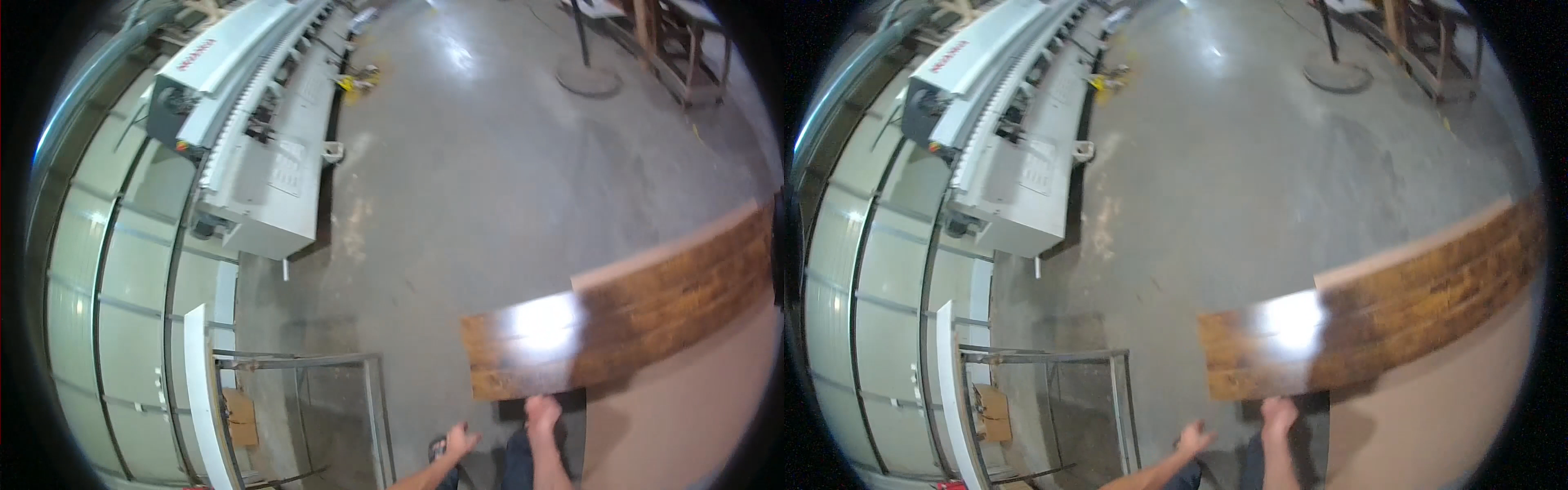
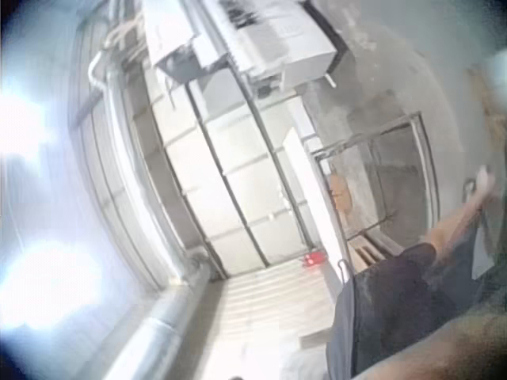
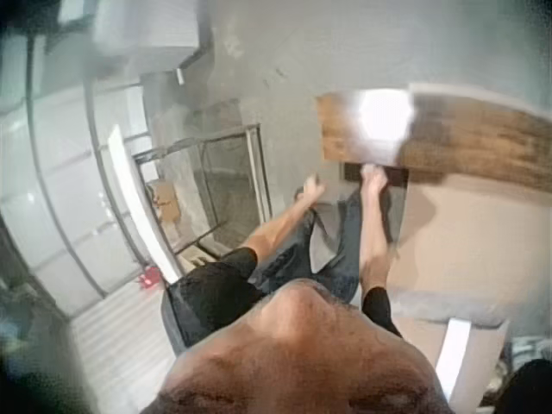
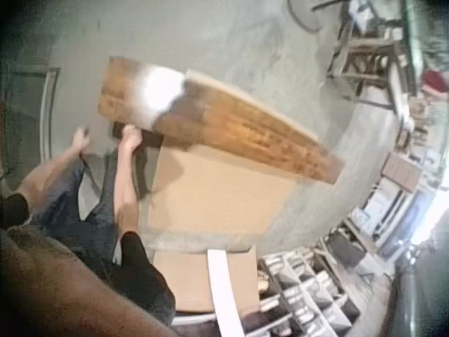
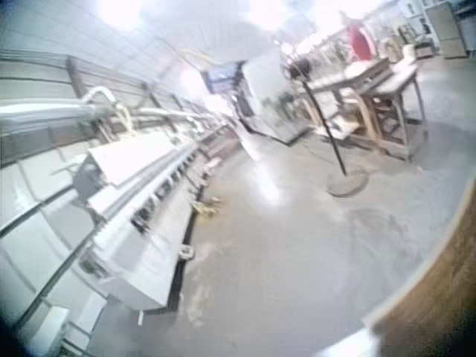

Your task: The person processes wooden boards and strips using an edge banding machine, guiding the pieces by hand and stacking the finished boards on the floor.

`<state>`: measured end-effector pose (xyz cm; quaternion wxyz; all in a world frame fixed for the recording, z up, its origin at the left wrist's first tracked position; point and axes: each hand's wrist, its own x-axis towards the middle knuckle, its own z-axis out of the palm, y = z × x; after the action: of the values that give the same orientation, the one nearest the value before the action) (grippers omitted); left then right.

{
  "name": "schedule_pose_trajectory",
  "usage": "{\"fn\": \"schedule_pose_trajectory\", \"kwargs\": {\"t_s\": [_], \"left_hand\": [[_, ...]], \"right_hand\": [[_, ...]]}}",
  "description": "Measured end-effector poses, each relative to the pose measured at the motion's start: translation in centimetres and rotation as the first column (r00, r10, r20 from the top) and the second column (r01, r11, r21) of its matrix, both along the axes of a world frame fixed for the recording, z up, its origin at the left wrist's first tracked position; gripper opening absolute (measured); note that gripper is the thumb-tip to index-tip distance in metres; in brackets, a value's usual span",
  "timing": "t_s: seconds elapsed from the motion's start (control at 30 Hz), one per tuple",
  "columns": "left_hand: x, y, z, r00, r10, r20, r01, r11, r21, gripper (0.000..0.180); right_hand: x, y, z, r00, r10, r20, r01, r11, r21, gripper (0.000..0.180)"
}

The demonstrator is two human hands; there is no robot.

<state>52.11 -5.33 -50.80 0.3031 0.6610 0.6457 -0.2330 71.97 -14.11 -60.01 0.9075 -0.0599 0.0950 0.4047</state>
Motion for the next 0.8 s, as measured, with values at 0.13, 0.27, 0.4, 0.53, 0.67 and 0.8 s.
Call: {"fn": "schedule_pose_trajectory", "kwargs": {"t_s": [0.13, 0.27, 0.4, 0.53, 0.67, 0.8], "left_hand": [[-3.4, -6.3, 7.6, 0.976, 0.087, 0.202, -0.030, 0.961, -0.274, 0.047], [-5.0, -9.7, 15.2, 0.790, -0.038, 0.612, 0.208, 0.955, -0.209, 0.039], [-8.3, -9.6, 20.5, 0.682, -0.034, 0.730, 0.218, 0.963, -0.159, 0.039], [-16.2, -8.7, 23.0, 0.704, 0.046, 0.709, -0.004, 0.998, -0.061, 0.042], [-28.3, -5.8, 22.2, 0.718, 0.350, 0.602, -0.140, 0.920, -0.367, 0.056], [-41.5, -5.5, 22.2, 0.753, 0.248, 0.609, -0.318, 0.948, 0.008, 0.036]], "right_hand": [[-11.0, -0.5, 5.6, 0.653, 0.740, -0.162, -0.609, 0.386, -0.693, 0.013], [-13.8, -4.8, 11.2, 0.465, 0.848, 0.254, -0.240, 0.397, -0.886, 0.022], [-10.5, -12.9, 13.8, 0.389, 0.912, 0.127, -0.127, 0.190, -0.974, 0.021], [-9.0, -23.0, 14.8, 0.338, 0.941, 0.027, 0.187, -0.040, -0.982, 0.022], [-12.8, -28.6, 17.3, 0.376, 0.926, -0.021, 0.092, -0.060, -0.994, 0.023], [-17.7, -31.1, 23.2, 0.057, 0.992, -0.109, 0.207, -0.118, -0.971, 0.019]]}}
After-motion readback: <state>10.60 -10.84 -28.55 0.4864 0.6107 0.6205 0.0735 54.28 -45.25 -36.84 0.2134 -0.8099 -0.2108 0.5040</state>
